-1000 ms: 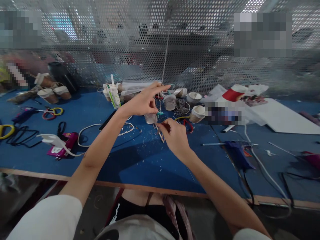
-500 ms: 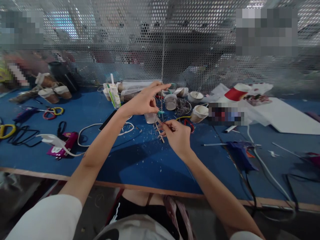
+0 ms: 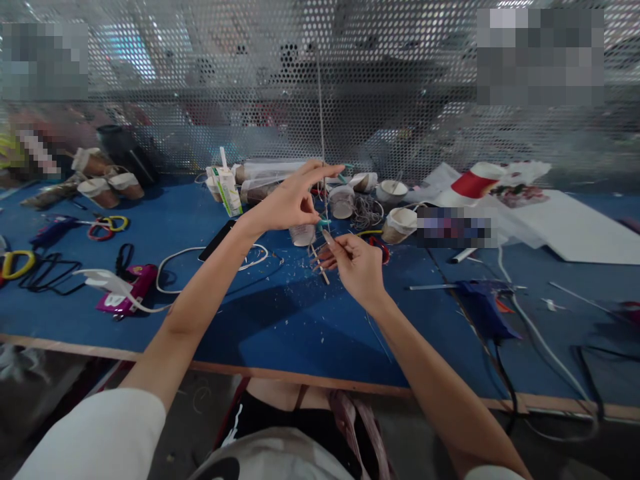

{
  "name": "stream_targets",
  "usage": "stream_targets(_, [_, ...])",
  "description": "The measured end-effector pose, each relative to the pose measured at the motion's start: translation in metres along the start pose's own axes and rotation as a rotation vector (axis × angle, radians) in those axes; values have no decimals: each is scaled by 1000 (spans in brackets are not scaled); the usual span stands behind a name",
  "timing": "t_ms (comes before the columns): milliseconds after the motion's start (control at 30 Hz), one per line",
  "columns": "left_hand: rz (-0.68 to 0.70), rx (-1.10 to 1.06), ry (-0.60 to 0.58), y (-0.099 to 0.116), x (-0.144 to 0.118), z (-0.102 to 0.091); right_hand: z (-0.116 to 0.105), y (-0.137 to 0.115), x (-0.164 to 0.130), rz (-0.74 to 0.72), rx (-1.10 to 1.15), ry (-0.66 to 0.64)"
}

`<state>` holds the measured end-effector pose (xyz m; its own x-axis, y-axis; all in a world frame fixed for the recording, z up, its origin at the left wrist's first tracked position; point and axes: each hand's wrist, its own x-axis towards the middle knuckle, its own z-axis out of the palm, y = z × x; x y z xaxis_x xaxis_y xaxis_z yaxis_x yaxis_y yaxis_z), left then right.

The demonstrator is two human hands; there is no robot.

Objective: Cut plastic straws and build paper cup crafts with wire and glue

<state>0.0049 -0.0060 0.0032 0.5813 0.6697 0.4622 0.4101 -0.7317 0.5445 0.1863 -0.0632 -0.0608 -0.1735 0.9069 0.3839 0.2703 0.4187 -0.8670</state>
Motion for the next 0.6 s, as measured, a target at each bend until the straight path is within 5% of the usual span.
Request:
stream_targets(300, [-29, 30, 15, 3, -1, 1, 0, 2, 2, 11, -14, -19])
stream_targets(600, [-19, 49, 12, 2, -1, 4, 0, 1, 3, 7, -76, 97])
